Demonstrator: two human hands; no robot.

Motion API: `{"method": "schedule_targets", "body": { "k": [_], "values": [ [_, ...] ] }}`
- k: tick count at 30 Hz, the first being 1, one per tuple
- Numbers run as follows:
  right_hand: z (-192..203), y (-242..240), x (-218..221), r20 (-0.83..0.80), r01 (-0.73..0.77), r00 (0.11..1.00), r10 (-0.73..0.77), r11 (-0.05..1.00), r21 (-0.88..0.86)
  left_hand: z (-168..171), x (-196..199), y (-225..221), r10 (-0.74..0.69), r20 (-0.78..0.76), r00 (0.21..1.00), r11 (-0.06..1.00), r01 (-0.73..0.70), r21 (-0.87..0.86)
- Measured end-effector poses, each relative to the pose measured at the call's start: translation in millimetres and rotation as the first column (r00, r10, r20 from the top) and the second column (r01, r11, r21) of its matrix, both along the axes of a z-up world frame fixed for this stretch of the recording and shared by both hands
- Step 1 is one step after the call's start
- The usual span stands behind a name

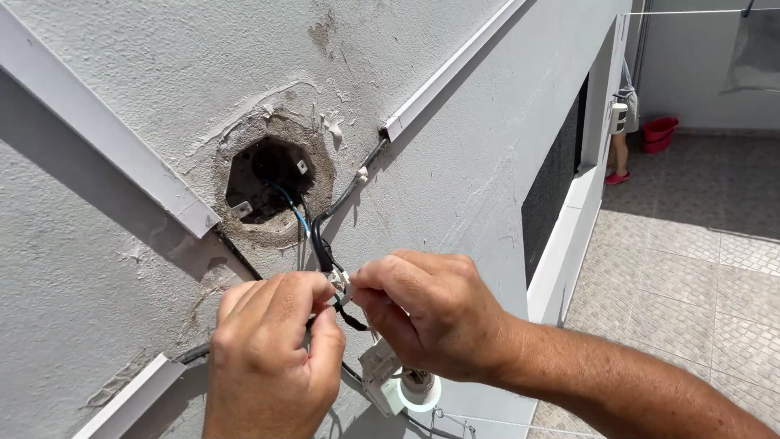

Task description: Repairing electrical wiring on an exterior wall by stripping insulation, twisting wire ends together, and securing them with electrical tape.

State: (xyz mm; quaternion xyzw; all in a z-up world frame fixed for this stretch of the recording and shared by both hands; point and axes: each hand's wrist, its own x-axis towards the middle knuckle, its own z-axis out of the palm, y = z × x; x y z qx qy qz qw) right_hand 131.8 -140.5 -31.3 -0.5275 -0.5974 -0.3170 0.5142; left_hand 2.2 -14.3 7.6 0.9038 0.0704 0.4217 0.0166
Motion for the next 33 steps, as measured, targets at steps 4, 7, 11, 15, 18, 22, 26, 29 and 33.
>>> {"method": "schedule_targets", "body": {
  "k": [4, 7, 11, 15, 18, 22, 26, 29, 33],
  "values": [
    [1, 4, 2, -0.16, 0.058, 0.984, -0.076, 0.992, -0.113, -2, -5, 8, -0.14, -0.014, 0.99, 0.954, 0.138, 0.265],
    [-5, 12, 5, -0.258, 0.02, 0.964, -0.058, 0.989, -0.147, -9, -1, 13, -0.078, 0.024, 0.997, 0.939, 0.065, 0.337],
    [-2, 12, 8, -0.361, -0.037, 0.931, -0.058, 0.967, -0.252, -12, 7, 13, -0.073, 0.079, 0.994, 0.934, 0.04, 0.354],
    [1, 13, 9, -0.309, -0.079, 0.951, 0.008, 0.973, -0.216, -15, 13, 12, -0.038, 0.151, 0.988, 0.926, -0.022, 0.377],
    [0, 11, 8, -0.348, -0.083, 0.937, 0.001, 0.972, -0.22, -17, 15, 12, -0.013, 0.17, 0.985, 0.926, -0.052, 0.373],
    [-5, 7, 6, -0.422, -0.124, 0.906, 0.018, 0.966, -0.225, -22, 15, 12, 0.021, 0.175, 0.984, 0.935, -0.081, 0.345],
    [-4, 9, 5, -0.303, -0.082, 0.953, 0.022, 0.979, -0.188, -20, 13, 10, -0.006, 0.181, 0.984, 0.939, -0.057, 0.34],
    [-9, 10, 8, -0.263, -0.069, 0.965, 0.022, 0.983, -0.17, -19, 12, 9, -0.001, 0.162, 0.987, 0.941, -0.054, 0.334],
    [-18, 15, 10, -0.194, -0.028, 0.981, -0.007, 0.984, -0.175, -17, 12, 8, -0.056, 0.18, 0.982, 0.951, -0.002, 0.309]
  ]
}}
